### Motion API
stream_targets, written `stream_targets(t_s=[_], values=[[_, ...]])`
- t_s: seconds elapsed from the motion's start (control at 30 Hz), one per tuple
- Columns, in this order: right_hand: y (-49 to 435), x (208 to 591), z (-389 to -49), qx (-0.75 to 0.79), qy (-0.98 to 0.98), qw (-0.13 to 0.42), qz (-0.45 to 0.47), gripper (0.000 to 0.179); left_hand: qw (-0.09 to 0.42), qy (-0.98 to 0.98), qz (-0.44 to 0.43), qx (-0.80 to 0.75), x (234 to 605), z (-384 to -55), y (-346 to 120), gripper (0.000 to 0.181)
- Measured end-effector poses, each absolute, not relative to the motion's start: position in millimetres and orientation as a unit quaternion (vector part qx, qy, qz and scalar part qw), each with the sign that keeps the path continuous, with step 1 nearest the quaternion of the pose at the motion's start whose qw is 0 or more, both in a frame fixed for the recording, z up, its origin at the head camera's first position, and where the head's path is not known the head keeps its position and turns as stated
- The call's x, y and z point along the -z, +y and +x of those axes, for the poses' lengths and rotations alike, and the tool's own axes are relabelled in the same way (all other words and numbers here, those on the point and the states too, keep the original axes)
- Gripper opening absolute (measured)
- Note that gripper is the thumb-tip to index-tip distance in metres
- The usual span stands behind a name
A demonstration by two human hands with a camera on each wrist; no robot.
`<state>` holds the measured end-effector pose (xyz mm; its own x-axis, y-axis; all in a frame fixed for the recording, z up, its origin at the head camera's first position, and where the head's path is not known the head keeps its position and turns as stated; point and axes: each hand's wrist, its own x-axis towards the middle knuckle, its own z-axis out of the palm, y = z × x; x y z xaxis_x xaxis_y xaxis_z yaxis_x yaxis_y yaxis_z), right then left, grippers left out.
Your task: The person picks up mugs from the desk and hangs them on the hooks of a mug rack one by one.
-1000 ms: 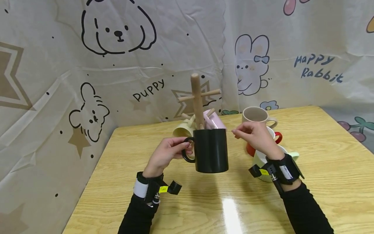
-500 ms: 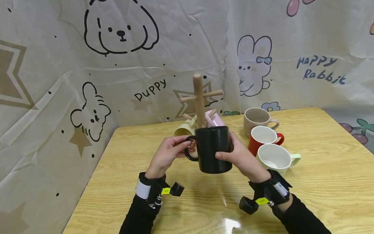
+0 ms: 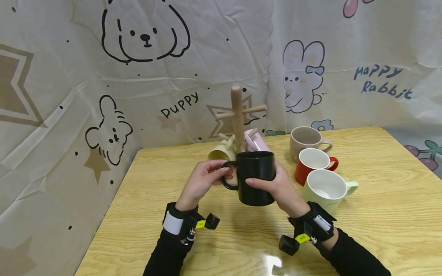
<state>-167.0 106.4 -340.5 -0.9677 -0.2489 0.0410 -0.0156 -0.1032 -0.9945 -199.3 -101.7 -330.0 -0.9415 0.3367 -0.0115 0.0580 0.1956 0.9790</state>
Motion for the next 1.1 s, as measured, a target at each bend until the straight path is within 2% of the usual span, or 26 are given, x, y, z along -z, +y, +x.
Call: stream_targets(t_s=[0.13, 0.43, 0.7, 0.87, 1.1], values=[[105.6, 342.3, -167.6, 0.737, 0.664, 0.083, -0.094, 0.066, 0.11, 0.768, 0.134, -0.616, 330.3, -200.8, -102.9, 0.027], [107.3, 343.1, -161.1, 0.769, 0.629, 0.087, -0.074, 0.064, 0.138, 0.767, 0.16, -0.606, 321.8, -201.5, -118.3, 0.032], [101.1, 370.7, -160.1, 0.857, 0.513, -0.013, -0.051, 0.035, 0.094, 0.726, 0.198, -0.652, 309.5, -201.7, -147.3, 0.039], [96.6, 386.8, -169.5, 0.878, 0.475, -0.039, -0.051, 0.031, 0.081, 0.723, 0.194, -0.658, 305.4, -201.0, -160.5, 0.041], [93.5, 399.4, -183.7, 0.883, 0.464, -0.064, -0.019, 0.036, 0.094, 0.721, 0.2, -0.657, 303.9, -199.0, -164.1, 0.041]])
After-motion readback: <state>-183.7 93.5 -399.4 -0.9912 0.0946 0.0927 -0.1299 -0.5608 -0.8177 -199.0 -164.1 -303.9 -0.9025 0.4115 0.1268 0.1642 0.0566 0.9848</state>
